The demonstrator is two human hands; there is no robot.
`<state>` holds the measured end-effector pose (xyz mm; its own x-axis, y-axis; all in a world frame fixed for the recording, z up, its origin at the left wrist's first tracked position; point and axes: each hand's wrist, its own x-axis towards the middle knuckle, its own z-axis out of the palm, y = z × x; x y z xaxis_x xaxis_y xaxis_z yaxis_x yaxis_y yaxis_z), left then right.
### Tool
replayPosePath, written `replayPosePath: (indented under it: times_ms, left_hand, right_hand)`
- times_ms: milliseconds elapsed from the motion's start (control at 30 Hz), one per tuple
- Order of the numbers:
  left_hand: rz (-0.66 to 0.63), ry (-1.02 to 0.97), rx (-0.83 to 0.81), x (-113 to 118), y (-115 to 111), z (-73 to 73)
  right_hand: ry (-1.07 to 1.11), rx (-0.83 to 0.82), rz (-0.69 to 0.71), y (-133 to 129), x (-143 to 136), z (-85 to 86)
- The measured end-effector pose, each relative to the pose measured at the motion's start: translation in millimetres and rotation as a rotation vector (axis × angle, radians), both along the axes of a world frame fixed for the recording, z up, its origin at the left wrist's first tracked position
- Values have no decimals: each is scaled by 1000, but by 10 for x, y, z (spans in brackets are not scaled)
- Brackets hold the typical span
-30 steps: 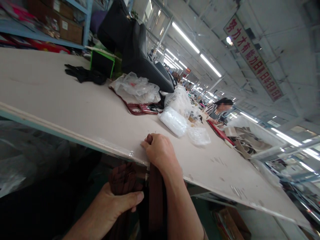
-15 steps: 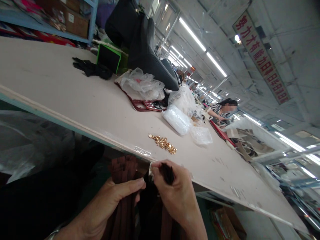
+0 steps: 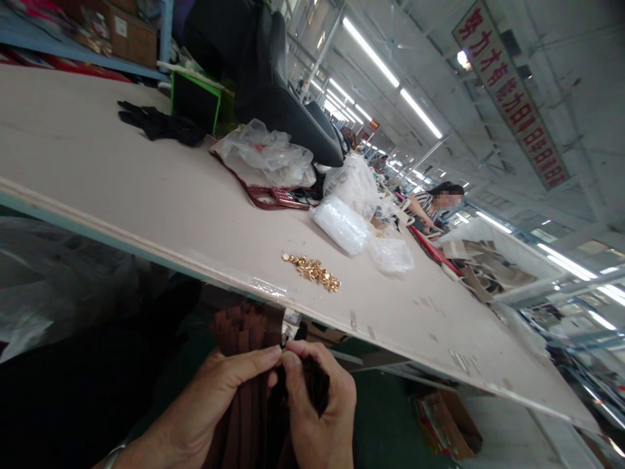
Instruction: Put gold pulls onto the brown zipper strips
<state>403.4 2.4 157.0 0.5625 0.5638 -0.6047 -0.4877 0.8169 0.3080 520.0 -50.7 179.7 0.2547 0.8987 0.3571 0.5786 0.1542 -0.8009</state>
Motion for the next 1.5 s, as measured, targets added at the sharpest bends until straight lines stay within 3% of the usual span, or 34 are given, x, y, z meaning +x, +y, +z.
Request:
replayPosePath:
  times_ms: [333, 467, 600, 700, 867, 1033, 1200, 1367, 1500]
  left_hand:
    - [45, -29, 34, 28, 22, 107]
    - [43, 7, 48, 33, 12, 82]
    - [36, 67, 95, -6, -30, 46]
    - [-56, 54, 183, -78, -49, 36]
    - [-266, -59, 388, -234, -18, 31]
    - [-358, -15, 416, -273, 1, 24]
    - [-173, 132, 321, -243, 52, 37]
    - [-22, 447, 597, -316, 125, 25]
    - [-32, 497, 591, -341, 74, 3]
  right_hand:
    - [-240, 285, 56, 45, -1, -140]
    - [-232, 233, 24, 77, -10, -117]
    - [-20, 43, -52, 161, 4, -50]
    - [265, -30, -66, 187, 61, -23]
    - [564, -157, 165, 60, 172, -15]
    - [735, -308, 304, 1, 132, 17]
    - [731, -258, 257, 17, 127, 24]
    - [637, -293, 121, -15, 172, 21]
    - [508, -340, 27, -35, 121, 19]
